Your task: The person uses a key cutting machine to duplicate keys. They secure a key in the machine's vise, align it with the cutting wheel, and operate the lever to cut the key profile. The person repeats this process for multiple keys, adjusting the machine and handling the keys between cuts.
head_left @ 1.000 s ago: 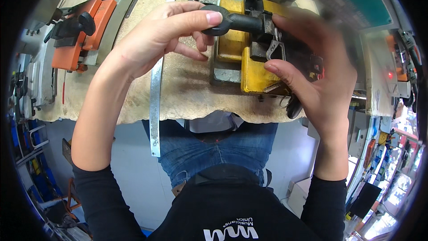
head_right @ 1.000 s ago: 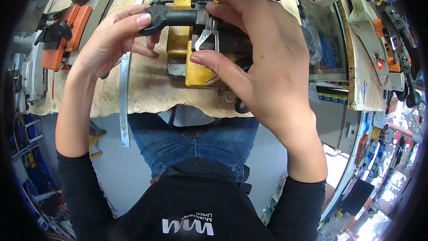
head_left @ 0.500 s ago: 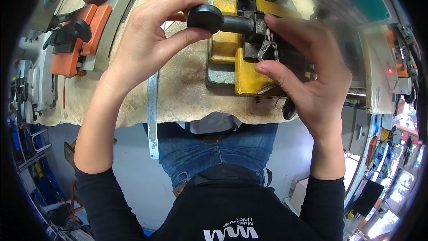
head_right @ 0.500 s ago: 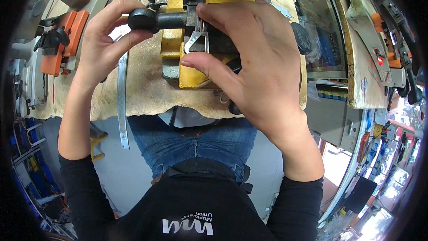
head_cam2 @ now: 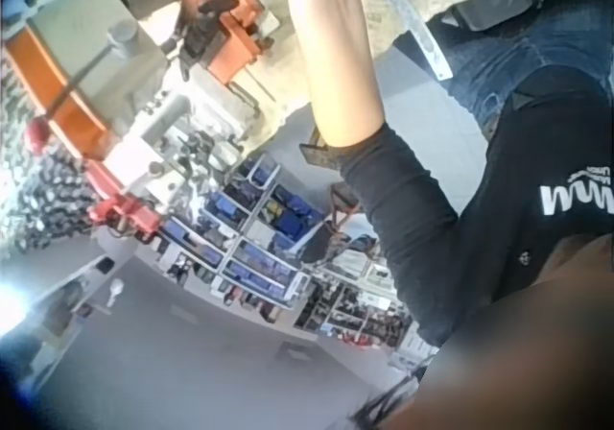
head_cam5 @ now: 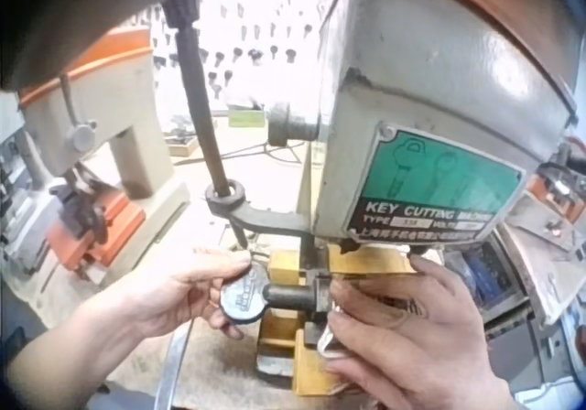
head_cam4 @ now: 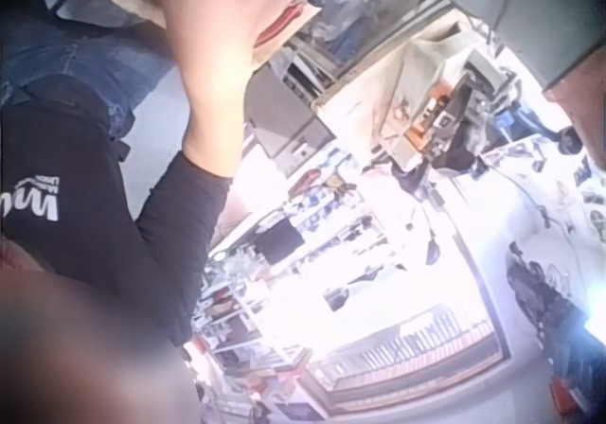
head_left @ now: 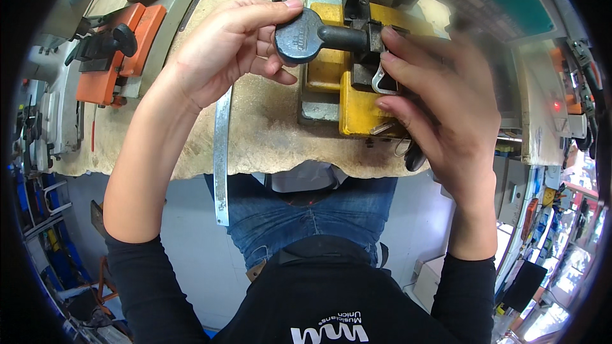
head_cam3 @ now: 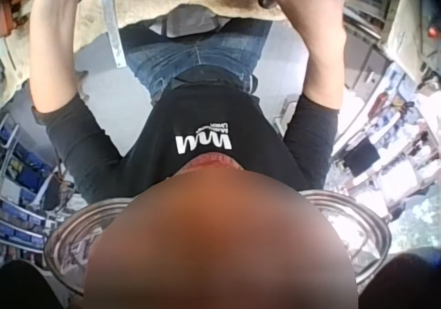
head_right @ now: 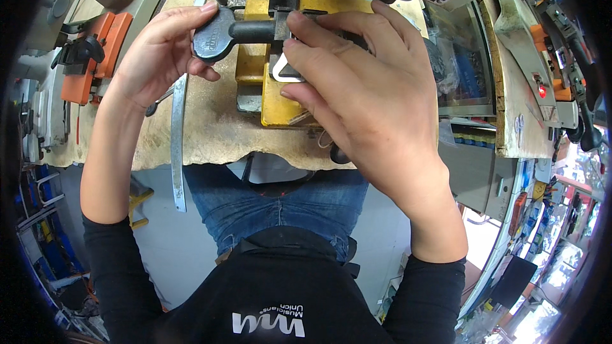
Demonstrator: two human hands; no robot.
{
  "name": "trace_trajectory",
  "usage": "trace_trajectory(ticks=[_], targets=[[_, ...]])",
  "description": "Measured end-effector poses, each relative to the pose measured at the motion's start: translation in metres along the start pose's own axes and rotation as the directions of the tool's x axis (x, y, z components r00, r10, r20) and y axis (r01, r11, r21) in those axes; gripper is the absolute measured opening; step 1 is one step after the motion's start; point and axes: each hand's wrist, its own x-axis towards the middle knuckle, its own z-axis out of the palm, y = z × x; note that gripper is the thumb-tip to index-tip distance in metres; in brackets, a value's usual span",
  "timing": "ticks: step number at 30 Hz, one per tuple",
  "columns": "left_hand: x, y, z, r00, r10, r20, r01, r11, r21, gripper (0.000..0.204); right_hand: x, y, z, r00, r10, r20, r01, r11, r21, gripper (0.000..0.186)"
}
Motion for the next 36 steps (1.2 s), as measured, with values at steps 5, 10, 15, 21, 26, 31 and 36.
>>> trace_trajectory(ticks=[5, 10, 15, 21, 26, 31, 36], targets=[[-0.001, 0.001, 0.0, 1.0, 0.009, 0.023, -0.009, 0.999, 0.031, 0.036, 0.0, 0.001, -0.004, 0.999, -0.006, 0.032, 0.006, 1.0, 0.001, 0.033], [-0.005, -0.003, 0.001, 0.998, 0.057, -0.012, -0.056, 0.994, 0.09, 0.038, -0.002, 0.004, -0.004, 0.998, 0.008, 0.064, -0.01, 1.0, 0.026, 0.033], [-0.003, -0.002, 0.001, 0.999, -0.007, 0.047, 0.01, 0.998, -0.068, 0.036, -0.01, 0.002, 0.005, 0.999, 0.033, 0.009, -0.033, 0.999, 0.036, 0.033], [-0.002, -0.003, -0.015, 0.945, -0.153, 0.29, 0.239, 0.927, -0.289, 0.035, -0.009, 0.002, 0.003, 0.999, 0.03, 0.029, -0.031, 0.999, 0.034, 0.034], [-0.008, -0.016, 0.004, 0.89, 0.456, -0.026, -0.352, 0.722, 0.595, 0.042, -0.008, 0.002, 0.002, 0.999, 0.028, 0.034, -0.03, 0.998, 0.048, 0.032], [0.002, -0.013, 0.007, 0.928, 0.372, 0.017, -0.34, 0.827, 0.448, 0.045, -0.007, 0.008, -0.002, 0.998, 0.039, 0.043, -0.041, 0.998, 0.047, 0.032], [-0.003, -0.009, 0.004, 0.984, 0.177, -0.002, -0.171, 0.956, 0.24, 0.039, -0.001, 0.008, -0.001, 0.998, -0.01, 0.056, 0.008, 0.999, 0.037, 0.034]])
